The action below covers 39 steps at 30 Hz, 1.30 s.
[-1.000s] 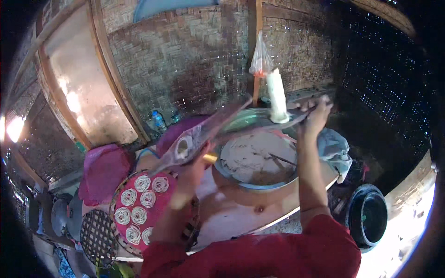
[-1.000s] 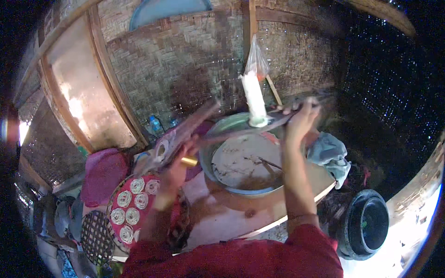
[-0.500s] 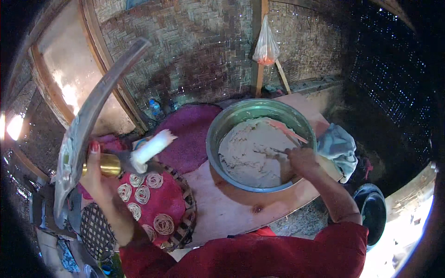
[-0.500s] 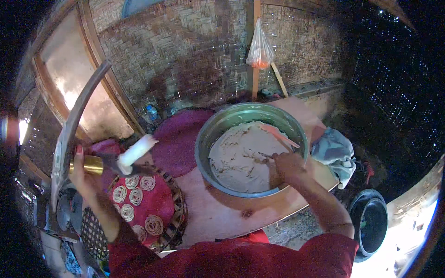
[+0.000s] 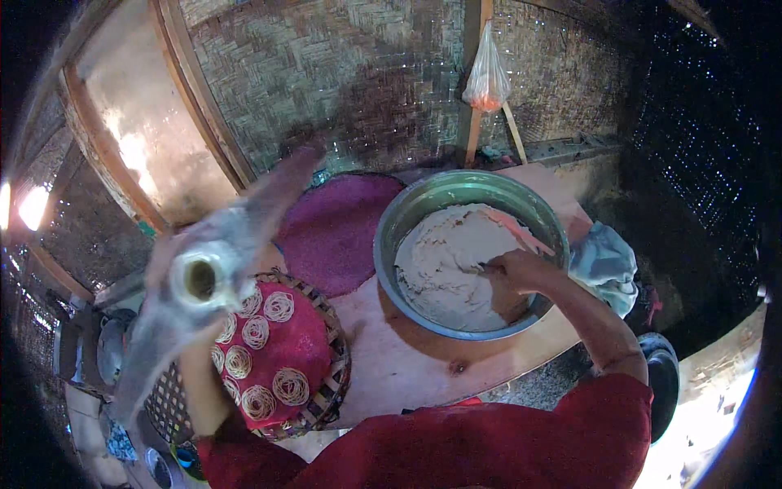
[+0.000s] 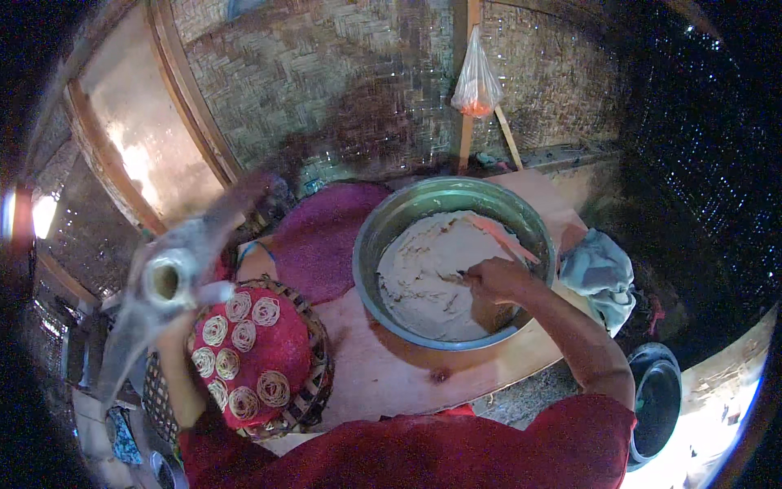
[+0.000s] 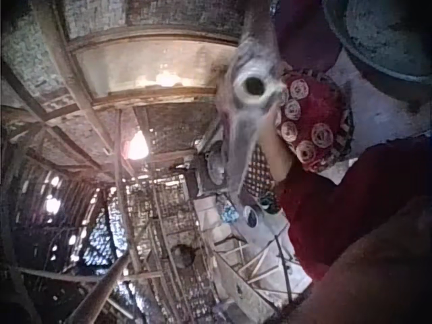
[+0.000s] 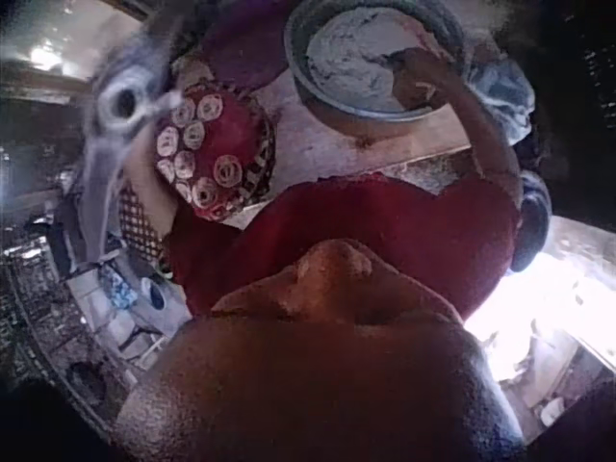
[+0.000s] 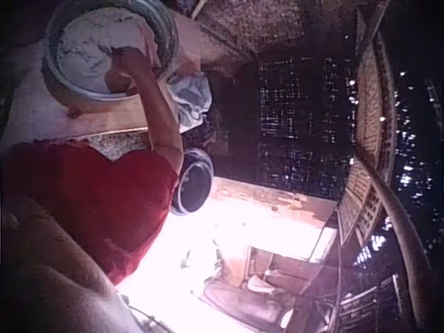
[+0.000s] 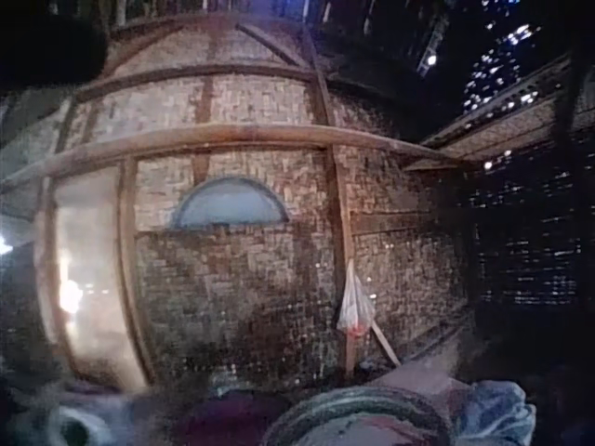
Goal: The person places a cloth-covered tray on a round basket, scoops dough from a bowl into a wooden press, and squeezes out circular noodle spirals onto the tray.
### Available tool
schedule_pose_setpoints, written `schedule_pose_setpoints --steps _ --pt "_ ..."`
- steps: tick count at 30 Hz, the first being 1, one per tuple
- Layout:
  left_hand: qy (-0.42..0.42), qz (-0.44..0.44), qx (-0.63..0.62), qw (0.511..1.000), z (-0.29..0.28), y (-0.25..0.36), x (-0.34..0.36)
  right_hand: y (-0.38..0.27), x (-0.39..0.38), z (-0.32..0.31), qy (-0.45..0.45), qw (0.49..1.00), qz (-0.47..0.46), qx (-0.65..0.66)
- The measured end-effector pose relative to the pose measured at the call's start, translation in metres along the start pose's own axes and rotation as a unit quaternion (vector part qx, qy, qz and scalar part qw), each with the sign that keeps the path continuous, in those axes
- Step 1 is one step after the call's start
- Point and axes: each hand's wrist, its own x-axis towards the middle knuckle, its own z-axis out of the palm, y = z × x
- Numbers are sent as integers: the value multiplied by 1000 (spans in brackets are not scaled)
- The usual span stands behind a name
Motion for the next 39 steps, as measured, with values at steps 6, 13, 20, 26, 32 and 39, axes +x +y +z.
schedule_pose_setpoints --steps 6,13,20,26,32,39 --pt "-136 327 117 928 103 92 64 16 -66 -41 -21 976 8 215" --pt "-93 391 -19 915 170 155 77 13 -126 -113 -30 898 -13 438" --pt "-145 382 -71 910 190 200 79 -22 -113 -131 322 941 -69 -72" --pt "-144 387 -177 893 189 226 78 -89 -105 -108 361 881 -7 -306" --pt "-65 415 -70 905 229 175 105 -80 -142 -109 417 865 -6 -277" --pt "-56 361 -74 928 183 217 93 -81 -140 -135 397 868 9 -298"
